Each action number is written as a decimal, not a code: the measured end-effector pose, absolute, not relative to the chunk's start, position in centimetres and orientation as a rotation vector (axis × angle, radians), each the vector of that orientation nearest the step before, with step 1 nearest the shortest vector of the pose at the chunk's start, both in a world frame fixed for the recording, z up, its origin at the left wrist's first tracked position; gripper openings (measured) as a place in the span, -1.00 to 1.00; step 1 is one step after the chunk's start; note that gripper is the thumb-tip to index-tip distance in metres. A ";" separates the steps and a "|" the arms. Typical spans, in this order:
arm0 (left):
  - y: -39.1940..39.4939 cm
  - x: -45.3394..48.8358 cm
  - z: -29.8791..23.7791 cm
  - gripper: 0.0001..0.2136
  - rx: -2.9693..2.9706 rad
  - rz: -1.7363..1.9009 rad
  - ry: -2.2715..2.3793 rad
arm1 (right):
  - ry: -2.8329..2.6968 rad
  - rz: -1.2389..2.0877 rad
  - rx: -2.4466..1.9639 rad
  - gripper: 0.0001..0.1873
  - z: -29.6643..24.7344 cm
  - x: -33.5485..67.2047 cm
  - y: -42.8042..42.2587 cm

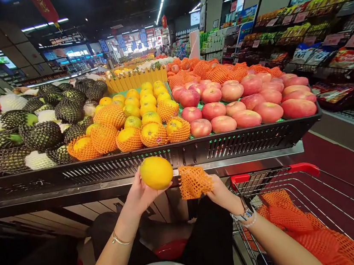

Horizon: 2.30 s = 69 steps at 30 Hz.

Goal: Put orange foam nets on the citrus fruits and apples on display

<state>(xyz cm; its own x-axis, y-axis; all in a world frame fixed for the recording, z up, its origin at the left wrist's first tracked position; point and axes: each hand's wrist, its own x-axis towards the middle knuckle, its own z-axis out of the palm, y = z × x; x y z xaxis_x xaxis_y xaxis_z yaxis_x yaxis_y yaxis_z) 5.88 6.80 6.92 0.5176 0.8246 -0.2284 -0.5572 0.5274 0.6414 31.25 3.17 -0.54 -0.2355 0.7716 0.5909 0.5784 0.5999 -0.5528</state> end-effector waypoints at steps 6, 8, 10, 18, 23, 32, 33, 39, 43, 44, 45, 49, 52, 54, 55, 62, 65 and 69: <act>5.8 6.9 3.6 -0.43 0.537 0.938 0.521 | -2.159 0.222 -0.963 -0.72 1.0 30.6 2.5; 5.5 7.1 2.6 -0.38 0.464 0.908 0.545 | -2.274 0.221 -0.927 -0.69 1.4 30.2 2.5; 5.3 7.2 1.9 -0.37 0.445 0.916 0.582 | -2.370 0.249 -0.905 -0.65 1.7 29.8 2.5; 4.3 6.9 1.8 -0.42 0.683 1.065 0.809 | -2.417 0.104 -0.726 -0.58 1.7 28.4 1.8; 3.7 8.0 1.0 -0.50 0.782 1.083 0.816 | -2.517 0.142 -0.861 -0.55 1.7 27.7 1.3; 2.9 9.7 -1.3 -0.42 0.981 1.090 0.856 | -2.444 0.369 -1.218 -0.51 0.7 26.0 0.9; 2.8 9.8 -1.6 -0.42 1.008 1.105 0.856 | -2.411 0.404 -1.224 -0.52 0.7 25.8 0.9; 2.9 10.0 -2.7 -0.60 0.688 0.982 0.776 | -2.215 0.539 -1.322 -0.70 1.1 26.8 0.7; 3.6 9.5 -2.9 -0.63 0.496 0.981 0.727 | -2.068 0.442 -1.337 -0.71 1.6 28.2 1.0; 3.8 9.4 -2.9 -0.63 0.504 1.010 0.738 | -2.057 0.465 -1.341 -0.71 1.6 28.4 1.2; 3.9 9.3 -2.8 -0.62 0.522 1.037 0.751 | -2.059 0.511 -1.346 -0.71 1.7 28.4 1.5; 4.0 9.3 -2.6 -0.52 0.558 1.104 0.823 | -2.119 0.729 -1.391 -0.49 1.2 28.0 2.3; 3.6 9.6 -2.7 -0.41 0.604 1.096 0.865 | -2.185 0.719 -1.348 -0.39 0.4 27.4 2.3; 3.4 9.7 -2.8 -0.34 0.660 1.070 0.887 | -2.255 0.650 -1.240 -0.38 -0.2 27.1 2.0; 3.3 9.7 -2.8 -0.31 0.684 1.062 0.899 | -2.285 0.614 -1.192 -0.39 -0.5 26.9 1.9; 2.5 9.7 -1.9 -0.46 0.584 1.107 0.836 | -2.384 0.355 -1.114 -0.51 -0.3 25.9 0.5; 1.5 10.1 -1.2 -0.58 0.411 1.163 0.792 | -2.370 0.181 -1.020 -0.68 0.5 25.7 -0.2; 0.5 10.6 0.2 -0.56 0.223 1.077 0.641 | -2.254 -0.084 -1.012 -0.69 0.9 26.0 -0.6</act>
